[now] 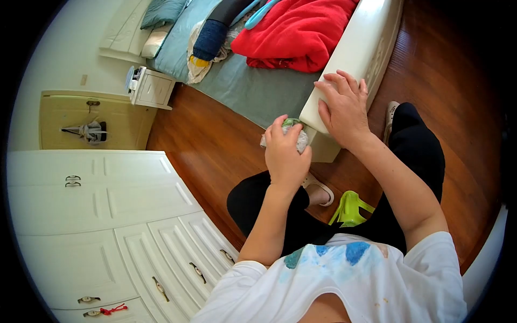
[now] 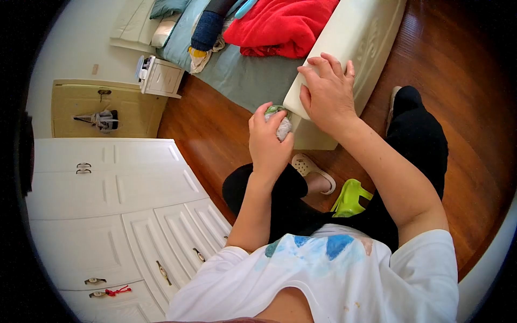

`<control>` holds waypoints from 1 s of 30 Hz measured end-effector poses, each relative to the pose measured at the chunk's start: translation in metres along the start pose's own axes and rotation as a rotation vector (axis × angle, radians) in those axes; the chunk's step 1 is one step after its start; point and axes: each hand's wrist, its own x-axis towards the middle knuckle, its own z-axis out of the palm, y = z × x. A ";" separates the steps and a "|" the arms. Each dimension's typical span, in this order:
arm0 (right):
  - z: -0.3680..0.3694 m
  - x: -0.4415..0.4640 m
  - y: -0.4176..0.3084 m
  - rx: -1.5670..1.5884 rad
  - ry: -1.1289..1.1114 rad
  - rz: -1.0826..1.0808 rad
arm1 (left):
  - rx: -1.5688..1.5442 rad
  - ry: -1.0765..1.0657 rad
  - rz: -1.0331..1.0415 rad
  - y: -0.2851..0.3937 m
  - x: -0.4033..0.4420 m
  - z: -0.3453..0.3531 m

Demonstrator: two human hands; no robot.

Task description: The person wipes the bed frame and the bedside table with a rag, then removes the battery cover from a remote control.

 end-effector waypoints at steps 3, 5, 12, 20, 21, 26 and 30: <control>0.000 0.000 -0.001 -0.011 0.006 0.000 | 0.116 -0.009 0.058 0.012 0.000 0.000; 0.001 0.000 0.000 -0.010 0.014 -0.003 | 0.125 -0.010 0.114 0.012 -0.003 0.000; 0.001 -0.001 0.003 0.012 0.027 -0.031 | -0.084 0.057 0.120 0.001 -0.017 -0.009; 0.000 0.000 0.001 0.013 0.005 -0.013 | -0.015 0.057 0.085 -0.005 -0.019 -0.001; 0.000 0.000 0.001 0.012 0.004 -0.011 | 0.026 0.045 0.112 -0.001 -0.014 -0.002; -0.003 0.000 0.000 -0.011 -0.013 -0.019 | -0.048 -0.015 0.150 -0.011 -0.015 -0.005; -0.004 0.000 0.000 -0.007 -0.040 -0.012 | -0.131 0.059 0.142 -0.031 -0.044 -0.001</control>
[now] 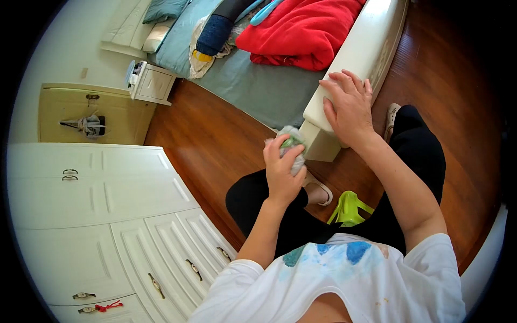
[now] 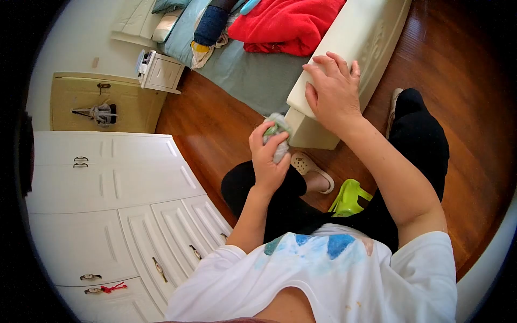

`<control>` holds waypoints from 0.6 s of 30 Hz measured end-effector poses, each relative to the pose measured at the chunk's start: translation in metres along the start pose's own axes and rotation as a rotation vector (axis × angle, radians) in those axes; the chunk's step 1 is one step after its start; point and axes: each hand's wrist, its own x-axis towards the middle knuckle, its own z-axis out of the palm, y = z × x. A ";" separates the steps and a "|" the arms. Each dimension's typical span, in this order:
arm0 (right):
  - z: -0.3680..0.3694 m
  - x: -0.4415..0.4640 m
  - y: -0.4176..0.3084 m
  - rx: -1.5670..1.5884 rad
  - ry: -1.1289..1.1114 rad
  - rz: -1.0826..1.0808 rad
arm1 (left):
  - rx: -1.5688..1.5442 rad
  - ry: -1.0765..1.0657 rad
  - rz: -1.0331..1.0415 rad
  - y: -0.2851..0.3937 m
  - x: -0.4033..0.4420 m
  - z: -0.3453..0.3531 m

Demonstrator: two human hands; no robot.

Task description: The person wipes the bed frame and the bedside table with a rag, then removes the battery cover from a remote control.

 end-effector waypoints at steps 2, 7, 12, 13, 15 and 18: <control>0.000 0.000 0.001 0.002 0.004 -0.006 | -0.171 0.067 -0.110 -0.016 -0.024 0.009; 0.003 -0.002 0.001 -0.006 0.013 -0.024 | -0.465 0.321 -0.374 -0.018 -0.029 0.008; 0.004 0.000 0.001 -0.009 0.039 -0.019 | -0.014 0.191 0.009 0.015 0.011 0.022; 0.003 -0.001 0.001 -0.005 0.033 -0.028 | -0.010 0.198 0.001 0.017 0.005 0.026; 0.003 0.000 0.001 -0.011 0.032 -0.027 | 0.061 0.244 0.086 0.011 -0.011 0.036; 0.000 0.001 0.000 -0.013 0.023 -0.032 | -0.098 0.326 -0.050 0.001 -0.032 0.047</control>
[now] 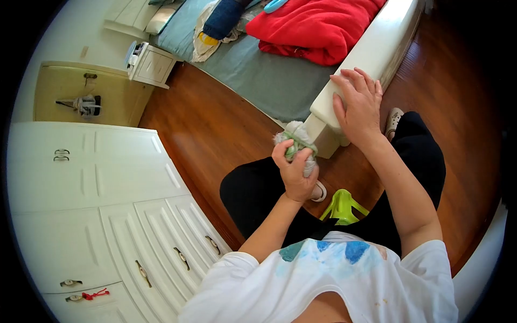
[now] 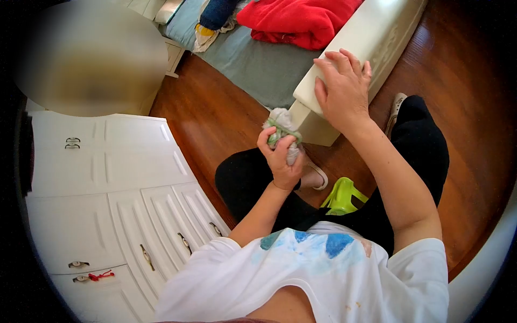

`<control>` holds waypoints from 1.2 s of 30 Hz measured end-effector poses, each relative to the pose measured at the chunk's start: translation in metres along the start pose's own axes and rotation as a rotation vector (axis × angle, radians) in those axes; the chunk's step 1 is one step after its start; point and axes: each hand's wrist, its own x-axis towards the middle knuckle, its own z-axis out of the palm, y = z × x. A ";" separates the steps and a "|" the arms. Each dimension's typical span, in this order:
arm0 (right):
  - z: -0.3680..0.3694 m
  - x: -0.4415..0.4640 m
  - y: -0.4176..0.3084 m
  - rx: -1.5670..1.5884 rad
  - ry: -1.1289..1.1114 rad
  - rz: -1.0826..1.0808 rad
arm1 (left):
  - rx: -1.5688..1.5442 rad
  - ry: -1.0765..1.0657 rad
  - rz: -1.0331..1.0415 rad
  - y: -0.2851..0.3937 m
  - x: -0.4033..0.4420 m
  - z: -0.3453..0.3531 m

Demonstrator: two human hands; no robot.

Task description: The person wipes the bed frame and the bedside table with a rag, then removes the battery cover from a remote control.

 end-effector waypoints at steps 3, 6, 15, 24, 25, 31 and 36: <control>-0.001 0.000 0.001 0.001 -0.012 -0.012 | -0.092 0.059 -0.183 -0.013 -0.016 -0.006; -0.001 0.000 0.002 0.001 -0.022 -0.022 | -0.205 0.090 -0.438 -0.027 -0.022 -0.014; 0.000 0.003 0.000 -0.023 -0.032 -0.083 | -0.325 0.149 -0.290 -0.011 0.000 0.005; 0.006 0.004 0.007 -0.035 -0.030 -0.139 | -0.356 0.372 -0.694 -0.060 -0.043 0.015; 0.005 0.004 0.007 -0.030 -0.032 -0.154 | -0.341 0.340 -0.598 -0.056 -0.029 0.009; 0.008 0.005 0.009 -0.045 -0.041 -0.174 | -0.215 0.027 -0.436 -0.043 -0.014 0.011; 0.008 0.004 0.009 -0.025 -0.047 -0.198 | 0.133 -0.134 -0.284 -0.069 0.006 0.005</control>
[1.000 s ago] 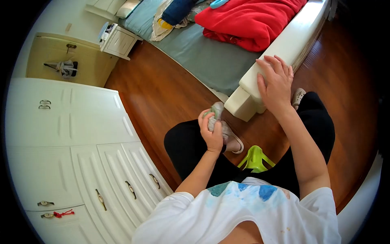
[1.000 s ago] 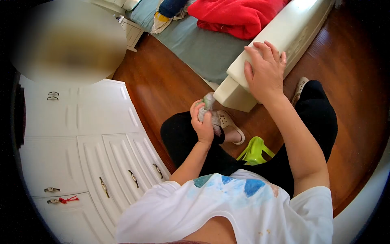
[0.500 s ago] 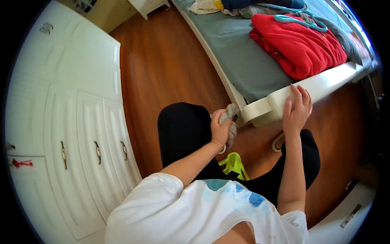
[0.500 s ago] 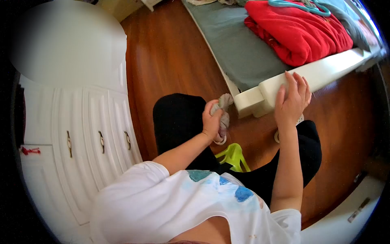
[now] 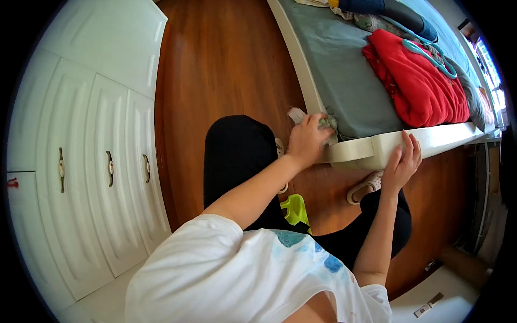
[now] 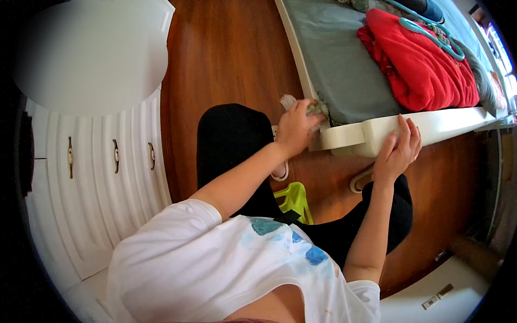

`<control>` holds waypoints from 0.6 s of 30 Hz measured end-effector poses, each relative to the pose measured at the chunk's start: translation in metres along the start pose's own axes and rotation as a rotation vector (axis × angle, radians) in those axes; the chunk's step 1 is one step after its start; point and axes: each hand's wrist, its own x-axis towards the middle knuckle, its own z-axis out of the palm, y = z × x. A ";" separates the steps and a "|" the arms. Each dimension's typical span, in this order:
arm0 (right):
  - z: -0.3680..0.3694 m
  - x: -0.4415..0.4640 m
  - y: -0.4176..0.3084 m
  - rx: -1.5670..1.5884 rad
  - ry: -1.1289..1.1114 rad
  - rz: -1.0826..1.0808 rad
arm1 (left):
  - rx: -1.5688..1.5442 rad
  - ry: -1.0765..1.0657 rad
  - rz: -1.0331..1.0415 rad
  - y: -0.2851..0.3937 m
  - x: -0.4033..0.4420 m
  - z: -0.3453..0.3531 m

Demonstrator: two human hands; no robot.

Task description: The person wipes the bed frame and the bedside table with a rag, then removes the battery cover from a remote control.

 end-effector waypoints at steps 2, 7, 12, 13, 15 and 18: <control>-0.001 -0.001 0.000 0.015 0.002 0.019 | 0.034 -0.007 -0.056 0.001 0.006 -0.005; -0.002 -0.002 0.002 0.019 0.001 -0.005 | 0.004 -0.077 -0.099 0.014 -0.009 -0.001; 0.000 -0.001 0.003 0.000 -0.015 -0.016 | -0.164 -0.225 -0.165 0.014 -0.018 -0.013; 0.001 -0.002 0.002 0.001 -0.014 -0.004 | -0.132 -0.221 -0.110 0.010 -0.017 -0.012; 0.001 -0.002 0.002 0.002 -0.006 -0.004 | -0.109 -0.214 -0.062 0.002 -0.014 -0.003; 0.002 -0.002 0.001 0.017 0.004 0.007 | 0.011 -0.010 0.029 -0.013 -0.006 0.014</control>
